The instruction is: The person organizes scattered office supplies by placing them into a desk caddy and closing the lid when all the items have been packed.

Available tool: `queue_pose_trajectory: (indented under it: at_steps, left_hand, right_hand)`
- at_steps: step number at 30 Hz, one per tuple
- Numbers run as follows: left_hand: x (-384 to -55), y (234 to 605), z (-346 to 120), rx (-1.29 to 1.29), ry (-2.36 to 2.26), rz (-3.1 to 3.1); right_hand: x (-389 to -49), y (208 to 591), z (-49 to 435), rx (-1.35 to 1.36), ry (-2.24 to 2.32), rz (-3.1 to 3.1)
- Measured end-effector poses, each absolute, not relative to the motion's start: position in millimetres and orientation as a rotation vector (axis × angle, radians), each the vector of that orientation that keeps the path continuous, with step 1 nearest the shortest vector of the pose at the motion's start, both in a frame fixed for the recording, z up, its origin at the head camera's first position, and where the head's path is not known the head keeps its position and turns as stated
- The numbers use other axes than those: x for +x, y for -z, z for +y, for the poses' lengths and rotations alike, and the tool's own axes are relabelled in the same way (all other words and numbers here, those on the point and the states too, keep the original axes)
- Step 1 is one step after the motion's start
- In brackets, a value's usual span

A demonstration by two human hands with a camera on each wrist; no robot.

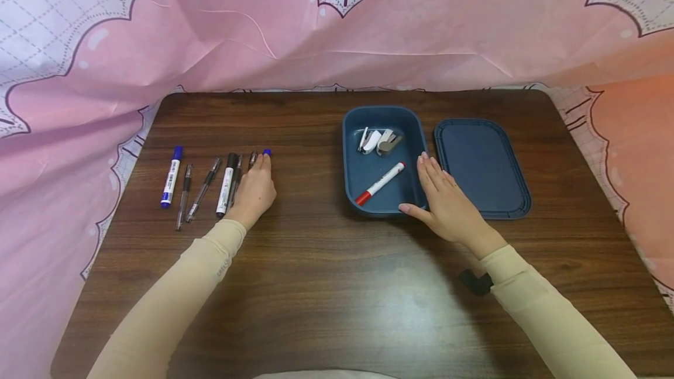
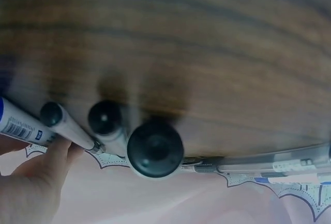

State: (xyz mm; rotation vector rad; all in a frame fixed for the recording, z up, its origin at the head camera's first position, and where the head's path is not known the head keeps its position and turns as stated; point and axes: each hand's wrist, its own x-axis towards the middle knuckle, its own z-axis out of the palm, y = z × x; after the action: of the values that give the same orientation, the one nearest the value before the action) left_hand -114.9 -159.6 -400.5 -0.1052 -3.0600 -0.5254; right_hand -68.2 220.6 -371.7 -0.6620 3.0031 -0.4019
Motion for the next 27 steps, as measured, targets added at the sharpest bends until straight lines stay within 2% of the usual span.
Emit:
queue_pose_trajectory:
  at_steps: [27]
  left_hand:
    - [-121.6, 370.4, -149.7, -0.151, 0.796, -2.828]
  right_hand:
    - [-68.6, 370.9, 220.7, -0.643, 0.404, 2.994]
